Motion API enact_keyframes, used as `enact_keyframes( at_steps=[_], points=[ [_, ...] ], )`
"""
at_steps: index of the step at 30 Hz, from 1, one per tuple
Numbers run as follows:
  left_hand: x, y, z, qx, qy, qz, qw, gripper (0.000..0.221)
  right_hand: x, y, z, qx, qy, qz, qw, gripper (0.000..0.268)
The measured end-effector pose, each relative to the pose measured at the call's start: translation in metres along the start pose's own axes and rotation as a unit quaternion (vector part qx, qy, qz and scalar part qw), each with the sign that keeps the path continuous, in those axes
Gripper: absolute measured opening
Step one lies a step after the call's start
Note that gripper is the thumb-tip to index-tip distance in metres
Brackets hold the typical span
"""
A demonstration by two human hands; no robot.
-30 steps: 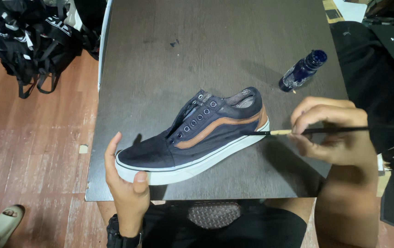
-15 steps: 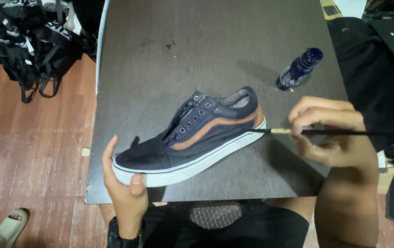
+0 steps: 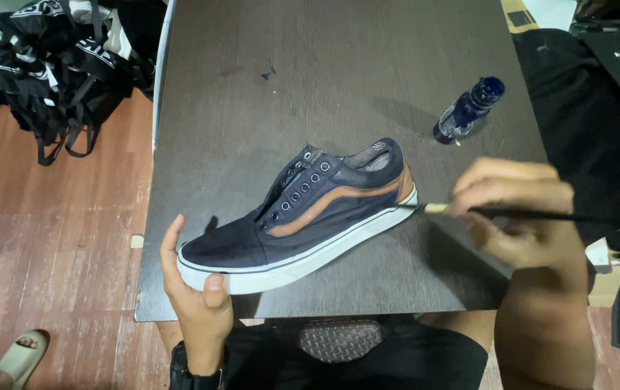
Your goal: The person uses a brush to apply blue liquid from a bottle onto the upper surface and inner edges of a sneaker.
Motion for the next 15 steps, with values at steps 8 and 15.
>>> enact_keyframes(
  at_steps=[8,15],
  points=[
    [0.000,0.001,0.005,-0.002,0.003,-0.003,1.000,0.093,-0.009,0.017,-0.004,-0.018,-0.040,0.062,0.997,0.014],
    [0.002,0.000,0.000,0.005,0.016,-0.002,1.000,0.095,-0.015,0.024,-0.022,-0.050,-0.046,0.064,0.996,0.011]
  ],
)
Point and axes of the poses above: each hand's wrist, its own x-axis away from the middle knuckle, its own y-axis out of the palm, z = x × y, the point moved 5 cm from there along -x, towards the middle knuckle, and after that the axes turned 4 degrees about -z, right-handed, at the moved point
